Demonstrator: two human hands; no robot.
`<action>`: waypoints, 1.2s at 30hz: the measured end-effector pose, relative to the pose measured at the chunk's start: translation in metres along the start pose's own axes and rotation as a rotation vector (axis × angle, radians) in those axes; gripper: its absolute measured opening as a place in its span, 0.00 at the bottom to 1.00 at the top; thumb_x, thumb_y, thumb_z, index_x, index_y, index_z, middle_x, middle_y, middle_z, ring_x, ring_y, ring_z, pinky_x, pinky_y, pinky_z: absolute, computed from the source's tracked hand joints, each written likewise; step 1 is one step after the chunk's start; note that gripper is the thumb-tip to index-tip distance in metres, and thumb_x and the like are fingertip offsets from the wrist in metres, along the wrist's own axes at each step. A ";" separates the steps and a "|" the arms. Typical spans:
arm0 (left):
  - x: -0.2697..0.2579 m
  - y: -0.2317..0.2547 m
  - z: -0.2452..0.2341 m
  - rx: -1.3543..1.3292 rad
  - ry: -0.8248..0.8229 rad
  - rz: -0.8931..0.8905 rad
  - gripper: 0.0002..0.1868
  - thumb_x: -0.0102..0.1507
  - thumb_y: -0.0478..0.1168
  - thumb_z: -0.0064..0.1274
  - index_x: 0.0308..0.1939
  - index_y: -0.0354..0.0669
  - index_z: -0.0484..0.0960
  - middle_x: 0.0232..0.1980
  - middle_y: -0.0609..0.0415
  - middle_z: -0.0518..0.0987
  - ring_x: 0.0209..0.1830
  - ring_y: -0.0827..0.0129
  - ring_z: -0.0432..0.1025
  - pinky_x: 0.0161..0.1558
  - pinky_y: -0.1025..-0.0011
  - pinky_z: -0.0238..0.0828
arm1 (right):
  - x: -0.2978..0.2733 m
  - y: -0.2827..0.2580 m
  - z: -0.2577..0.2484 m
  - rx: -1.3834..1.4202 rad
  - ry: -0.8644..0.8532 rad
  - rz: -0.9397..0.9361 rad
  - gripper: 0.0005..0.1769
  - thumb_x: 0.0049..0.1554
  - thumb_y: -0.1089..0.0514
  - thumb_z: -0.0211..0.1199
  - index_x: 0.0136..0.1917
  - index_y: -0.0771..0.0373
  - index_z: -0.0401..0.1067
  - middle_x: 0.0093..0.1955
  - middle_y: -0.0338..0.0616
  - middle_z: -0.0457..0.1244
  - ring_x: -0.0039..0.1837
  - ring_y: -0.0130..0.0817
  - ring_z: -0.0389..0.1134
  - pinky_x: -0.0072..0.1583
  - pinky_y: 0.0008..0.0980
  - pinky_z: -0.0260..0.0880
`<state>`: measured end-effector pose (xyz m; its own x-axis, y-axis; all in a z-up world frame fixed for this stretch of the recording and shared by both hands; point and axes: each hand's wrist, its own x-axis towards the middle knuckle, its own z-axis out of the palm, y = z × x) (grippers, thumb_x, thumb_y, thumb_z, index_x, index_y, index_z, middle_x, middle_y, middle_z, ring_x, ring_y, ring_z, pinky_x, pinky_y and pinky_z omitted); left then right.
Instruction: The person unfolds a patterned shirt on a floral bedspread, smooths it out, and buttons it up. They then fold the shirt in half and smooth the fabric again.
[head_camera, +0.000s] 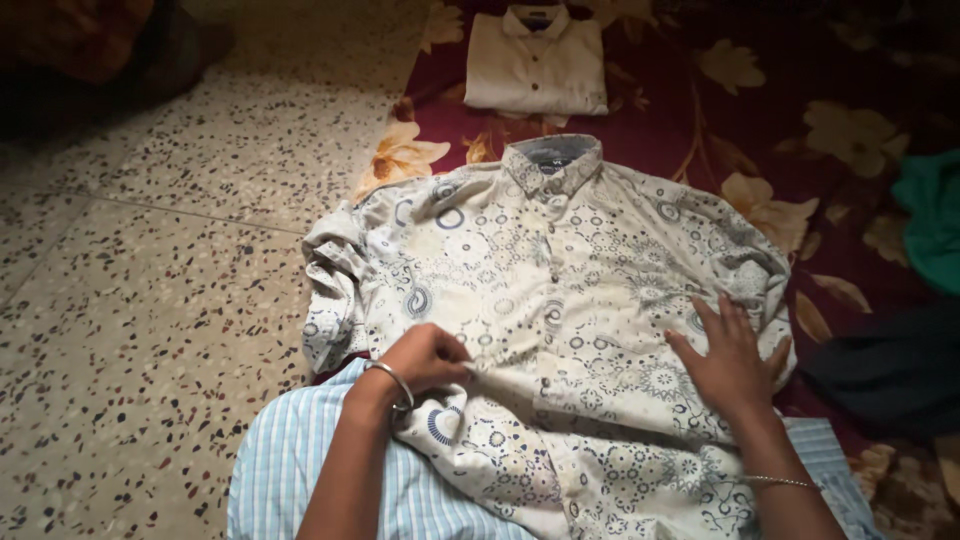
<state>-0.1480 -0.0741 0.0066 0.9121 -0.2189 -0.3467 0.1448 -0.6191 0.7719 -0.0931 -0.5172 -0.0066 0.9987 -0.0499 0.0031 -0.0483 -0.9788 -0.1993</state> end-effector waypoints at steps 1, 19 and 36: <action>-0.001 -0.004 0.002 0.021 -0.058 -0.057 0.12 0.54 0.39 0.65 0.40 0.38 0.90 0.33 0.49 0.88 0.29 0.69 0.78 0.35 0.68 0.76 | 0.000 0.002 0.002 0.013 -0.010 0.017 0.43 0.55 0.24 0.48 0.79 0.37 0.52 0.86 0.36 0.38 0.84 0.39 0.37 0.74 0.71 0.17; 0.003 0.081 0.079 0.664 -0.110 -0.039 0.53 0.64 0.68 0.49 0.82 0.70 0.32 0.84 0.42 0.19 0.83 0.45 0.13 0.73 0.29 0.14 | -0.055 -0.112 0.009 0.020 -0.169 -0.273 0.41 0.59 0.32 0.49 0.82 0.40 0.50 0.88 0.41 0.37 0.84 0.40 0.32 0.77 0.52 0.29; 0.084 0.063 0.029 0.534 -0.154 -0.026 0.37 0.60 0.69 0.49 0.69 0.60 0.74 0.72 0.44 0.69 0.72 0.48 0.63 0.71 0.41 0.58 | -0.020 -0.113 -0.017 -0.077 -0.271 0.082 0.42 0.57 0.32 0.56 0.79 0.47 0.53 0.83 0.49 0.44 0.83 0.47 0.44 0.78 0.51 0.45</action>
<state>-0.0737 -0.1529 0.0110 0.8385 -0.2809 -0.4669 -0.0840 -0.9133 0.3985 -0.1073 -0.4084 0.0322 0.9579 -0.0850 -0.2741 -0.1197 -0.9864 -0.1125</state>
